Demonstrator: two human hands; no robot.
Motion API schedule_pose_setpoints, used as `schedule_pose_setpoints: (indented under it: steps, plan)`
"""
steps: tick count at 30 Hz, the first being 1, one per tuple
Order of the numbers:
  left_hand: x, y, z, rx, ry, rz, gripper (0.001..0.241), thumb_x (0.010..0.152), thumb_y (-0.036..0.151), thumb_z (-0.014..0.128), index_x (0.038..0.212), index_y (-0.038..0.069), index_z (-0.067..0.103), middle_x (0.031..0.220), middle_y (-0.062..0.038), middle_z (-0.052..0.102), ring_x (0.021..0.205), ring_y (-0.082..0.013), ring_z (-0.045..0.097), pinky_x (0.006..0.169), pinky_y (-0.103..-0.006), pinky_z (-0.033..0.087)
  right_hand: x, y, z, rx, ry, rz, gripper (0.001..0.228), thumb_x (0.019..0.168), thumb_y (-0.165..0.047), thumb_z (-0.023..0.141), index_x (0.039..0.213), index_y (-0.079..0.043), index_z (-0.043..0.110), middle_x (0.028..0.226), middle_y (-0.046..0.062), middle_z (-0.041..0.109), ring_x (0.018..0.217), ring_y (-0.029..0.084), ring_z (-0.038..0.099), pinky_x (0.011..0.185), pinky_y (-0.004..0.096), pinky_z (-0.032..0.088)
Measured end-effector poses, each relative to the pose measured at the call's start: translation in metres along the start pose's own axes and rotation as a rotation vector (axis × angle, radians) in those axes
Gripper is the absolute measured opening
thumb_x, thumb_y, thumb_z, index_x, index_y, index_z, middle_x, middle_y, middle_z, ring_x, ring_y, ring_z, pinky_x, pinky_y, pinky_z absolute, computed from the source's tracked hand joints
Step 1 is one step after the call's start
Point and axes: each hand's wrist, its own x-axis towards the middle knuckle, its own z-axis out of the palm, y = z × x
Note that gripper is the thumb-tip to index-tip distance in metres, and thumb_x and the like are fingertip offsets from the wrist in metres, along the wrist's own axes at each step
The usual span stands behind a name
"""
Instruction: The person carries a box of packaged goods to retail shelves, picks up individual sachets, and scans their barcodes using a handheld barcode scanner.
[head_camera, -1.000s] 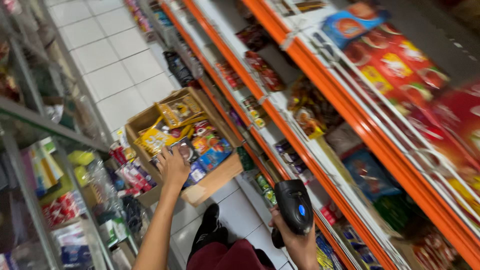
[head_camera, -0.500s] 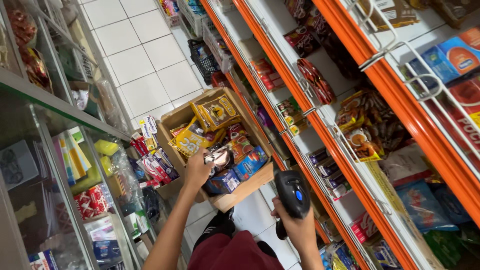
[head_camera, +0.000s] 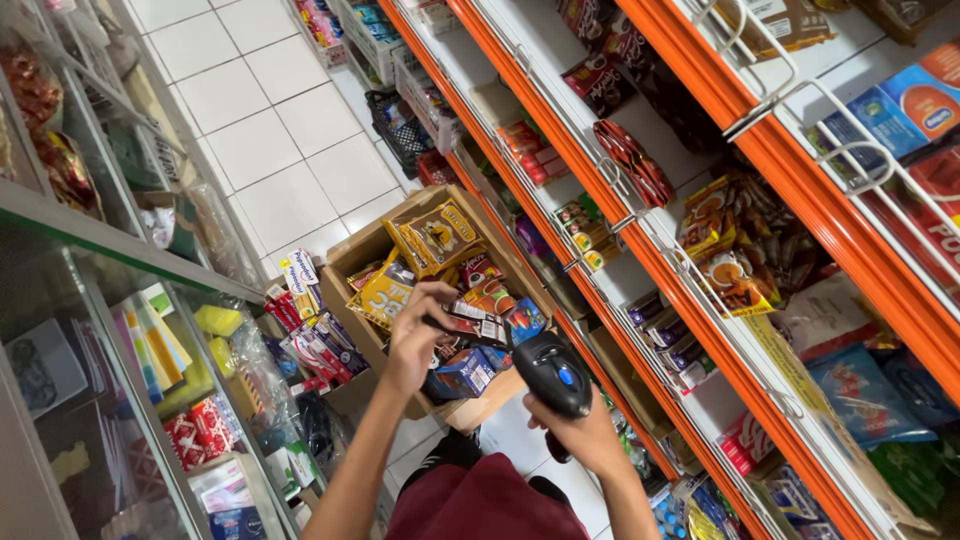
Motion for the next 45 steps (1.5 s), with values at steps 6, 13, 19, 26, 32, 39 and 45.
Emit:
schedule_pose_setpoints:
  steps: [6, 13, 19, 26, 32, 39, 45]
  plan:
    - [0.034, -0.023, 0.027, -0.677, 0.146, 0.020, 0.030, 0.086, 0.036, 0.044, 0.069, 0.011, 0.039, 0.113, -0.014, 0.055, 0.118, -0.0293, 0.050, 0.105, -0.0420, 0.043, -0.016, -0.012, 0.016, -0.048, -0.181, -0.065, 0.024, 0.081, -0.015, 0.082, 0.096, -0.004, 0.067, 0.075, 0.004, 0.073, 0.061, 0.012, 0.074, 0.054, 0.029, 0.059]
    - [0.088, -0.017, 0.055, -0.963, -0.065, -0.037, 0.039, 0.092, 0.043, 0.042, 0.066, 0.014, 0.035, 0.101, -0.012, 0.052, 0.110, -0.0290, 0.055, 0.084, -0.0460, 0.055, -0.039, -0.017, 0.027, 0.104, 0.045, 0.004, 0.015, 0.083, -0.010, 0.078, 0.088, -0.002, 0.067, 0.063, 0.004, 0.068, 0.053, 0.012, 0.065, 0.051, 0.029, 0.053]
    - [0.103, -0.003, 0.080, -1.053, -0.259, -0.065, 0.041, 0.094, 0.040, 0.041, 0.064, 0.012, 0.038, 0.102, -0.009, 0.050, 0.114, -0.0284, 0.052, 0.097, -0.0491, 0.052, -0.046, -0.033, 0.032, 0.068, 0.113, -0.165, 0.010, 0.087, -0.006, 0.075, 0.085, -0.001, 0.067, 0.062, 0.003, 0.068, 0.055, 0.011, 0.062, 0.053, 0.028, 0.051]
    - [0.088, 0.018, 0.109, -0.897, -0.257, -0.071, 0.040, 0.093, 0.040, 0.042, 0.065, 0.012, 0.037, 0.102, -0.011, 0.050, 0.113, -0.0299, 0.050, 0.095, -0.0463, 0.049, -0.057, -0.042, 0.026, 0.078, 0.160, -0.165, 0.011, 0.085, -0.007, 0.076, 0.088, -0.001, 0.068, 0.065, 0.002, 0.068, 0.056, 0.010, 0.064, 0.053, 0.028, 0.051]
    - [0.063, 0.011, 0.158, -0.540, -0.293, 0.067, 0.038, 0.093, 0.040, 0.043, 0.070, 0.011, 0.036, 0.101, -0.012, 0.051, 0.112, -0.0265, 0.049, 0.109, -0.0346, 0.042, -0.070, -0.047, 0.013, -0.138, 0.553, -0.248, 0.043, 0.069, -0.018, 0.097, 0.087, -0.002, 0.061, 0.066, 0.006, 0.062, 0.056, 0.012, 0.055, 0.053, 0.028, 0.048]
    - [0.026, 0.000, 0.244, -0.211, -0.027, -0.072, 0.024, 0.105, 0.026, 0.046, 0.092, 0.006, 0.049, 0.082, -0.002, 0.044, 0.077, -0.0129, 0.042, 0.072, -0.0290, 0.038, -0.083, 0.021, -0.029, -0.146, 0.959, -0.521, 0.035, 0.071, -0.010, 0.088, 0.098, -0.003, 0.067, 0.081, 0.006, 0.072, 0.069, 0.015, 0.065, 0.065, 0.030, 0.055]
    - [-0.018, 0.033, 0.314, -0.136, -0.402, -0.188, 0.066, 0.092, 0.006, 0.065, 0.151, 0.017, 0.038, 0.133, -0.009, 0.053, 0.108, -0.0172, 0.057, 0.093, -0.0342, 0.050, -0.142, 0.044, -0.087, 0.420, 1.036, -0.374, 0.020, 0.088, -0.004, 0.076, 0.106, 0.002, 0.069, 0.071, 0.011, 0.070, 0.058, 0.019, 0.059, 0.055, 0.033, 0.048]
